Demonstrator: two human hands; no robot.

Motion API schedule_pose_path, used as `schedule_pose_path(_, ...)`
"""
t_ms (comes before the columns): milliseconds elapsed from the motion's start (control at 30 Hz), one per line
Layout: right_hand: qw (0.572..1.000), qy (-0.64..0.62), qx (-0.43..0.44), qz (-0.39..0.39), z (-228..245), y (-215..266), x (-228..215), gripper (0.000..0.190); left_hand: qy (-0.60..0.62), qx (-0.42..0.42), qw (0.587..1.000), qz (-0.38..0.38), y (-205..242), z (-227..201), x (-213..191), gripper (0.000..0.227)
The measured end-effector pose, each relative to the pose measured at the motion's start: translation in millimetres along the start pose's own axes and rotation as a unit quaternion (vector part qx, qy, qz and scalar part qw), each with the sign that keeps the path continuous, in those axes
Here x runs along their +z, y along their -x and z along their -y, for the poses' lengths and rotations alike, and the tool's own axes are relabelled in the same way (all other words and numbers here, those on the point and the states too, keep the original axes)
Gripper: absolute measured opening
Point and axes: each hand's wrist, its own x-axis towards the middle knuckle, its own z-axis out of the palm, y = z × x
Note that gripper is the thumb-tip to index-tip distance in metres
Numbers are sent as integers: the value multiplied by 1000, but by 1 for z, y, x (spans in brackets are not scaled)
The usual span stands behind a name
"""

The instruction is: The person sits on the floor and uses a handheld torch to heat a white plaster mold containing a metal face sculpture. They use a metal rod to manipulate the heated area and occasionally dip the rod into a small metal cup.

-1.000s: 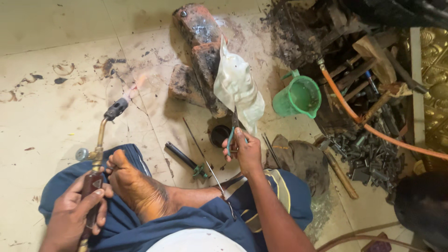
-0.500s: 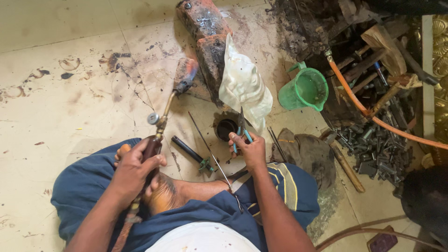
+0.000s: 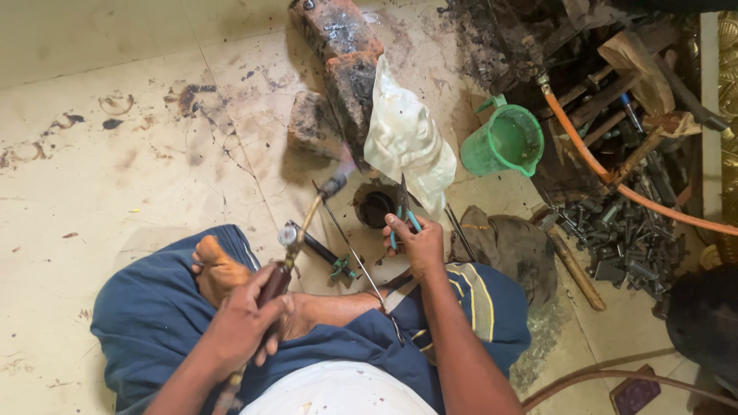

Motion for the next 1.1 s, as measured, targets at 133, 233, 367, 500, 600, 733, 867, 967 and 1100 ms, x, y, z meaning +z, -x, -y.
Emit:
schedule_pose_path(133,1000,11,-15,3,3,0,-7,16,12,24,997,73,1,12,8,41)
schedule_pose_path(233,1000,4,-18,10,5,-1,-11,18,-4,30,995,92,-12,12,19,56)
schedule_pose_path(367,1000,2,-11,12,9,1,-13,12,15,64,991,117,-40,0,38,56)
schedule_pose_path(500,999,3,-30,32,14,1,-14,10,60,63,991,97,-50,-3,45,61)
schedule_pose_path(600,998,9,-34,43,13,2,-14,11,79,70,991,83,-49,3,50,65)
schedule_pose_path(733,998,16,-49,42,15,-2,-10,12,87,73,991,67,-51,9,56,68)
schedule_pose_path(867,996,11,-79,49,20,-11,-9,14,120,77,988,58,-57,9,57,71)
schedule_pose_path(967,995,5,-77,60,23,-21,-3,12,165,99,980,41,-59,6,55,71)
schedule_pose_path(1100,993,-10,-79,85,20,-32,10,13,177,111,977,35,-61,1,56,58)
